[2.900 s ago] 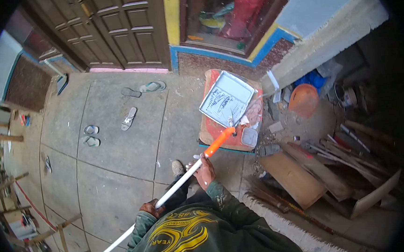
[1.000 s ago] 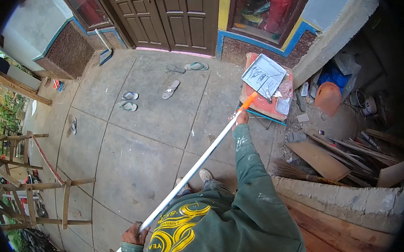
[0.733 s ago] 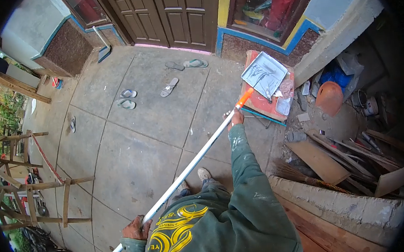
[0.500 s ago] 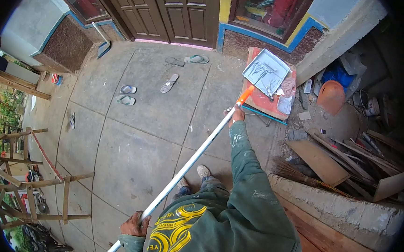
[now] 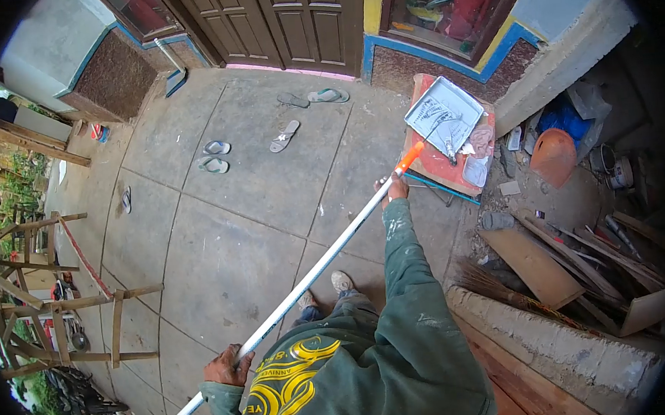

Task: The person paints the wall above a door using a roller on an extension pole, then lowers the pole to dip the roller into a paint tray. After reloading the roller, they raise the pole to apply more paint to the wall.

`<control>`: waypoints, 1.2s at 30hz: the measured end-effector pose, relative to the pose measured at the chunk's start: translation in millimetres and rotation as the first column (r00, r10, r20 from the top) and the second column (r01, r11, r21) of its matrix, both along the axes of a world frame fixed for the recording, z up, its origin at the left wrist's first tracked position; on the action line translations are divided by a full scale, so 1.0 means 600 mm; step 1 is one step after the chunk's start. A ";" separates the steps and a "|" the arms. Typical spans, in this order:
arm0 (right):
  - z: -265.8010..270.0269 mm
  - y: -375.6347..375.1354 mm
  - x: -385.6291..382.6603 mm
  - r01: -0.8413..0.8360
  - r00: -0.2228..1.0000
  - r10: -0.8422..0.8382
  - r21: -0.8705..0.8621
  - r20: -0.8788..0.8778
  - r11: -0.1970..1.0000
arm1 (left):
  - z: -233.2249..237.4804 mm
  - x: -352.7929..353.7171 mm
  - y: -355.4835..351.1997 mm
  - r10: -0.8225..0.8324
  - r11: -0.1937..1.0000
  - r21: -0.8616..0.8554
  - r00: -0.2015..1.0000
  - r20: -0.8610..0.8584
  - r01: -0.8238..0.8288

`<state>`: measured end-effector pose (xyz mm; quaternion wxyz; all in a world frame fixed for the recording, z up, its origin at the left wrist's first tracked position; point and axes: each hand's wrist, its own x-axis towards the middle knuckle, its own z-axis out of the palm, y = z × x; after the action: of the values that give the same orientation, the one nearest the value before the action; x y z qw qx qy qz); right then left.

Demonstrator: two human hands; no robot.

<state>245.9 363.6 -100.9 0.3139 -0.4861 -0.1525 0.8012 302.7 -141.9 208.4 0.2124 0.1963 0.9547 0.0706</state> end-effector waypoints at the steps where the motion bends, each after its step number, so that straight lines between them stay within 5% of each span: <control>1: 0.000 -0.006 0.004 -0.009 1.000 0.009 0.005 -0.004 1.000 | 0.000 0.003 -0.006 -0.002 1.000 -0.003 1.000 -0.001 0.002; 13: 0.021 -0.107 0.031 -0.076 0.995 0.075 -0.007 -0.073 0.997 | -0.014 0.034 -0.126 0.217 0.966 0.121 0.972 0.088 -0.227; 22: -0.002 -0.003 0.018 -0.072 0.991 0.073 0.016 -0.110 0.997 | -0.009 0.020 -0.027 0.096 0.991 0.094 0.995 0.040 -0.099; 36: 0.047 -0.123 0.041 -0.145 0.983 0.145 0.007 -0.109 0.989 | 0.049 0.053 -0.110 0.242 0.960 0.112 0.962 0.124 -0.256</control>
<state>270.8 290.1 -72.5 0.2622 -0.4292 -0.1697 0.8475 334.3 -207.6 238.0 0.2408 0.0834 0.9522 0.1682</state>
